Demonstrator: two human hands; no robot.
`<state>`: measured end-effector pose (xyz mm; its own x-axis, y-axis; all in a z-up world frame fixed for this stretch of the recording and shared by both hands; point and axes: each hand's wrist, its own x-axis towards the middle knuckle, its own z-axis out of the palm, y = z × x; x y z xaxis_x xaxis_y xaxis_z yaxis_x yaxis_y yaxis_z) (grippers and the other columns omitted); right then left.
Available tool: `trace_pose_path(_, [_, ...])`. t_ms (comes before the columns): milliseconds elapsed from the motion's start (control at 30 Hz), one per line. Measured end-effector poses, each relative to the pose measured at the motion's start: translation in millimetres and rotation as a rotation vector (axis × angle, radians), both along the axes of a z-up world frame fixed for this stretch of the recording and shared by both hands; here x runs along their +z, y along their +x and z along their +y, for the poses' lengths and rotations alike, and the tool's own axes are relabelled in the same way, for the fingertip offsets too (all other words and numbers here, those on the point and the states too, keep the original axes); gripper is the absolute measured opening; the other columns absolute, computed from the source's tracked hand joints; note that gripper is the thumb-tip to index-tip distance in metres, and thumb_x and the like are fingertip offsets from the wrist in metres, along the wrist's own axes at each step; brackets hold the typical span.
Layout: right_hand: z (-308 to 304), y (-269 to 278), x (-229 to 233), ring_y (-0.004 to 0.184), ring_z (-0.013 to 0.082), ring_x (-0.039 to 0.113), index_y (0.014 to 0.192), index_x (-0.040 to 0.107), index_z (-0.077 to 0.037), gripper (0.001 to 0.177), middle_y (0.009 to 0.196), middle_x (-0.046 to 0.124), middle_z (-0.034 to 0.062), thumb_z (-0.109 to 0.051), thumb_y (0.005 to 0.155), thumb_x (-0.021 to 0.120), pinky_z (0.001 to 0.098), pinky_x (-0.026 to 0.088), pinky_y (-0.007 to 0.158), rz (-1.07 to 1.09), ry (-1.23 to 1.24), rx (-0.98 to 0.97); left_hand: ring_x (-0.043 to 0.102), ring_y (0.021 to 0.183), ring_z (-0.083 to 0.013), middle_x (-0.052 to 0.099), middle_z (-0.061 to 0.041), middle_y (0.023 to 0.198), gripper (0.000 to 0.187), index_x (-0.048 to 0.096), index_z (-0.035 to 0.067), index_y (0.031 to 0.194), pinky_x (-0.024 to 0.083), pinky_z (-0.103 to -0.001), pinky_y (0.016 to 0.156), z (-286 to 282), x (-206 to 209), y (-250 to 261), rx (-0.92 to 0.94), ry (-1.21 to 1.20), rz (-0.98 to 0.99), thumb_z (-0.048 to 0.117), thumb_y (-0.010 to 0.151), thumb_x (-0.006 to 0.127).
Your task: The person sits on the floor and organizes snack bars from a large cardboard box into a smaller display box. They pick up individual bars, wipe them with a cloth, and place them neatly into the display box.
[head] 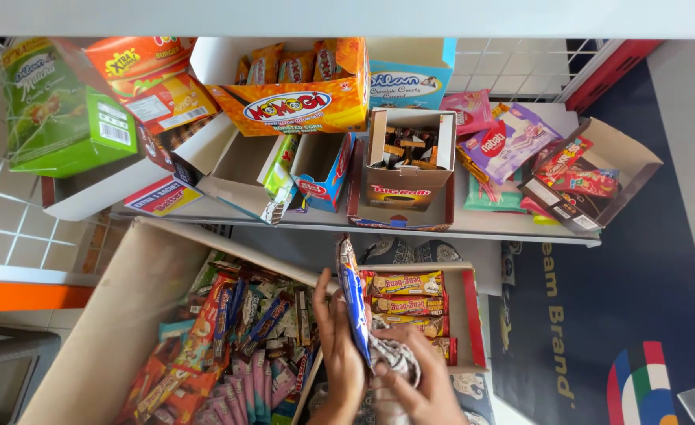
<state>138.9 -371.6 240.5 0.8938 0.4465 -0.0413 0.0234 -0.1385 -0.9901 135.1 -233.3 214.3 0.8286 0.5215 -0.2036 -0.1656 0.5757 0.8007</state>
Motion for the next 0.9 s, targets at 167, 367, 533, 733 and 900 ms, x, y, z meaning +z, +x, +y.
trace_pose_path(167, [-11.5, 88.7, 50.4, 0.104, 0.0324, 0.074, 0.146, 0.043, -0.022, 0.084, 0.114, 0.075, 0.0142, -0.014, 0.069, 0.078, 0.0428, 0.058, 0.086, -0.262, -0.367, -0.133, 0.055, 0.082, -0.0119, 0.06, -0.01, 0.116, 0.058, 0.039, 0.009, 0.153, 0.049, -0.026, 0.07, 6.4, 5.6, -3.7, -0.064, 0.005, -0.044, 0.043, 0.106, 0.045])
trace_pose_path(367, [22.0, 180.0, 83.9, 0.093, 0.0363, 0.07, 0.155, 0.037, -0.03, 0.085, 0.102, 0.071, 0.0136, -0.031, 0.082, 0.079, 0.047, 0.056, 0.072, -0.589, -0.861, -0.276, 0.056, 0.084, -0.0135, 0.063, -0.013, 0.118, 0.066, 0.037, 0.006, 0.152, 0.048, -0.029, 0.071, 14.6, 3.4, -16.0, -0.172, 0.008, -0.014, 0.038, 0.097, 0.057])
trace_pose_path(533, [26.1, 211.1, 73.5, 0.093, 0.0338, 0.07, 0.142, 0.05, -0.025, 0.067, 0.099, 0.07, 0.0122, -0.039, 0.083, 0.079, 0.0466, 0.056, 0.068, -0.671, -0.996, -0.303, 0.055, 0.083, -0.0162, 0.061, -0.016, 0.117, 0.069, 0.034, 0.004, 0.153, 0.051, -0.033, 0.089, 28.3, -27.0, -32.4, -0.228, 0.134, 0.014, 0.019, 0.093, 0.064])
trace_pose_path(733, [25.5, 213.9, 84.7, 0.095, 0.036, 0.071, 0.137, 0.054, -0.021, 0.065, 0.106, 0.07, 0.0152, -0.043, 0.082, 0.08, 0.0477, 0.056, 0.062, -0.685, -1.123, -0.345, 0.063, 0.096, -0.0164, 0.064, -0.017, 0.126, 0.071, 0.037, 0.006, 0.148, 0.05, -0.034, 0.083, 34.4, -6.2, -27.4, -0.28, 0.05, 0.154, 0.014, 0.083, 0.066])
trace_pose_path(900, [18.2, 219.1, 82.3, 0.088, 0.0333, 0.072, 0.127, 0.058, -0.019, 0.054, 0.104, 0.073, 0.0093, -0.04, 0.081, 0.079, 0.0455, 0.054, 0.058, -0.781, -1.011, -0.342, 0.06, 0.095, -0.0154, 0.063, -0.016, 0.122, 0.077, 0.037, 0.009, 0.152, 0.05, -0.032, 0.086, 36.6, -13.8, -26.5, -0.363, 0.11, 0.2, 0.021, 0.084, 0.069])
